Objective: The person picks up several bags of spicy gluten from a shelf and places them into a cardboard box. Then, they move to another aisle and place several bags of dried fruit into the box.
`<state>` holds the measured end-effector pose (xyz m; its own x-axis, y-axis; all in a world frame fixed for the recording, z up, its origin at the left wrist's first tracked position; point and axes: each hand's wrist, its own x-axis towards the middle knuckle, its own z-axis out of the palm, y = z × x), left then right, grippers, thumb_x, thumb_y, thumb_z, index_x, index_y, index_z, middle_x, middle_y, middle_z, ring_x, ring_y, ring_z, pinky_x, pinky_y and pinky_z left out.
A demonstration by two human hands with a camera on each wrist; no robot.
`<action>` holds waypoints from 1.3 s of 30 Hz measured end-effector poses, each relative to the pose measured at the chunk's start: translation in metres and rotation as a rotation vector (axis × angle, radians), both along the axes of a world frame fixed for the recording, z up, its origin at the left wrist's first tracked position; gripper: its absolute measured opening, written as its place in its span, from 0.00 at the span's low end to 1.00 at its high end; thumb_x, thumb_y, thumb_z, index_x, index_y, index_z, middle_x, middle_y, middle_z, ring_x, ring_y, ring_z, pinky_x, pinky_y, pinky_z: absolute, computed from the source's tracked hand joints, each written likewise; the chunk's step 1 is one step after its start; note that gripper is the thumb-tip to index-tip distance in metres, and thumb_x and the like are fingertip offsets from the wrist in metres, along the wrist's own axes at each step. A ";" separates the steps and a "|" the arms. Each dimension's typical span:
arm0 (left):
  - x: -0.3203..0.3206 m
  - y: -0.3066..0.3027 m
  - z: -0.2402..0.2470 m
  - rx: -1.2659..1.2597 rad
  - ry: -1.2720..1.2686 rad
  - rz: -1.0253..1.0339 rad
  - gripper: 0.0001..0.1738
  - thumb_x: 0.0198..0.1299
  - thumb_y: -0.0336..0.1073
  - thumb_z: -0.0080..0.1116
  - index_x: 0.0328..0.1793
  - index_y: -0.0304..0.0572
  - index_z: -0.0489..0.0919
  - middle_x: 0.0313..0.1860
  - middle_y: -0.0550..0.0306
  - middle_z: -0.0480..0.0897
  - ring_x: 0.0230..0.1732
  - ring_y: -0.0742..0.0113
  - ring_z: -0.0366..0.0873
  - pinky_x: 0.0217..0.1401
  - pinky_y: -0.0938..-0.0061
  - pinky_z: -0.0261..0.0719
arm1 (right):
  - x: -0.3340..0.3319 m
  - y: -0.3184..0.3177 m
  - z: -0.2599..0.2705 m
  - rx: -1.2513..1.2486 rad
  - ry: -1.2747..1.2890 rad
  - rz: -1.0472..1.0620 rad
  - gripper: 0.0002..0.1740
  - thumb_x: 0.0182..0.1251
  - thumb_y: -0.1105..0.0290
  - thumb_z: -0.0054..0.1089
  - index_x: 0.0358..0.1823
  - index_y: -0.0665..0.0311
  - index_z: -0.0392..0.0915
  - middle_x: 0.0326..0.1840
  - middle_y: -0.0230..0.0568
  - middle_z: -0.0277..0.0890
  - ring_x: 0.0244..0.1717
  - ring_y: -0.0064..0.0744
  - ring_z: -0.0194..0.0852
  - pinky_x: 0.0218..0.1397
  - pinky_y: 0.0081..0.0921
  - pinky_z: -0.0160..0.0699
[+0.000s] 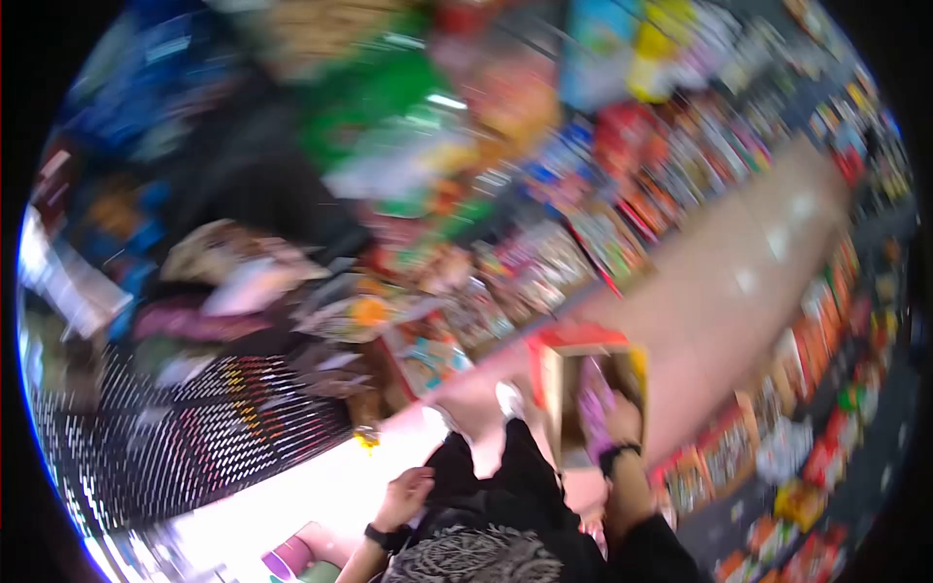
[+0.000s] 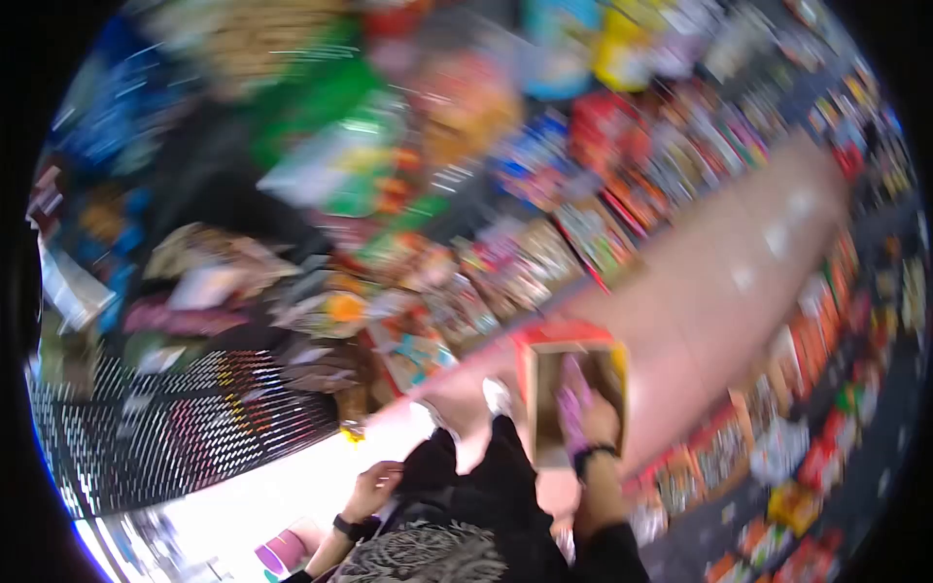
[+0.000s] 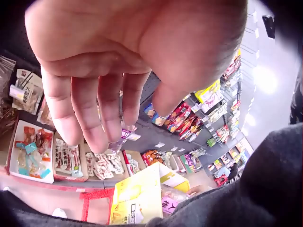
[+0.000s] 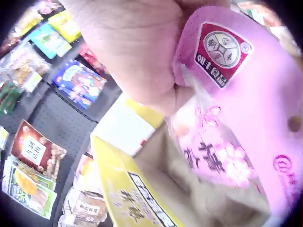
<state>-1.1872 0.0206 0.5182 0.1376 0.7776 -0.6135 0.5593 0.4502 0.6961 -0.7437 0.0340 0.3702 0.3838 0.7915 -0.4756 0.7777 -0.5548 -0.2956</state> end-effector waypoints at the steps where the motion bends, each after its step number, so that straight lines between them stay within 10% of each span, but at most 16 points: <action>1: 0.000 0.005 0.003 0.126 -0.045 -0.012 0.16 0.63 0.36 0.59 0.54 0.37 0.79 0.43 0.52 0.85 0.43 0.66 0.83 0.47 0.72 0.81 | -0.004 0.010 0.039 0.014 -0.036 0.055 0.15 0.64 0.56 0.51 0.39 0.60 0.76 0.34 0.57 0.80 0.38 0.61 0.79 0.42 0.54 0.77; 7: 0.004 0.050 0.041 0.383 -0.088 -0.272 0.22 0.65 0.45 0.55 0.59 0.38 0.75 0.50 0.46 0.81 0.50 0.51 0.81 0.54 0.63 0.77 | -0.048 0.032 0.195 0.243 -0.219 0.486 0.07 0.50 0.63 0.57 0.28 0.53 0.83 0.21 0.47 0.77 0.25 0.53 0.76 0.31 0.46 0.75; 13: -0.016 0.081 0.110 1.086 0.029 -0.540 0.39 0.56 0.50 0.63 0.71 0.42 0.64 0.69 0.46 0.68 0.67 0.50 0.68 0.66 0.62 0.69 | -0.212 0.077 0.314 0.458 -0.072 1.061 0.17 0.54 0.64 0.59 0.47 0.46 0.81 0.24 0.39 0.79 0.23 0.43 0.78 0.29 0.39 0.77; 16: -0.072 0.087 0.115 1.006 0.060 -0.386 0.28 0.56 0.47 0.64 0.61 0.44 0.75 0.52 0.49 0.79 0.54 0.52 0.78 0.55 0.62 0.76 | -0.293 0.087 0.340 0.699 0.030 1.201 0.14 0.59 0.65 0.59 0.48 0.50 0.78 0.27 0.35 0.79 0.25 0.39 0.79 0.28 0.36 0.76; 19: -0.139 0.081 0.090 1.088 0.077 -0.093 0.15 0.55 0.41 0.64 0.47 0.44 0.82 0.33 0.53 0.82 0.35 0.55 0.82 0.39 0.65 0.79 | -0.356 0.098 0.331 0.899 0.204 0.946 0.21 0.56 0.68 0.63 0.53 0.57 0.76 0.42 0.39 0.79 0.45 0.41 0.78 0.48 0.38 0.73; 25: -0.229 0.054 0.042 0.653 -0.310 0.708 0.14 0.59 0.35 0.61 0.48 0.35 0.76 0.35 0.55 0.80 0.37 0.72 0.76 0.40 0.75 0.76 | -0.463 0.081 0.315 1.014 0.314 0.901 0.33 0.57 0.69 0.64 0.63 0.70 0.65 0.68 0.58 0.60 0.70 0.62 0.56 0.70 0.48 0.59; 35: -0.246 0.096 0.100 0.842 -0.510 0.650 0.14 0.64 0.30 0.55 0.54 0.35 0.72 0.39 0.62 0.76 0.40 0.77 0.71 0.43 0.80 0.72 | -0.540 0.125 0.311 1.145 0.111 0.837 0.36 0.62 0.61 0.60 0.68 0.73 0.59 0.76 0.65 0.44 0.75 0.69 0.39 0.75 0.57 0.44; 39: -0.242 0.106 0.088 0.911 -0.431 0.626 0.13 0.64 0.29 0.55 0.53 0.35 0.72 0.38 0.63 0.75 0.37 0.78 0.70 0.39 0.80 0.72 | -0.553 0.146 0.309 1.287 -0.006 0.776 0.33 0.62 0.58 0.59 0.64 0.71 0.66 0.69 0.62 0.57 0.75 0.66 0.41 0.73 0.62 0.42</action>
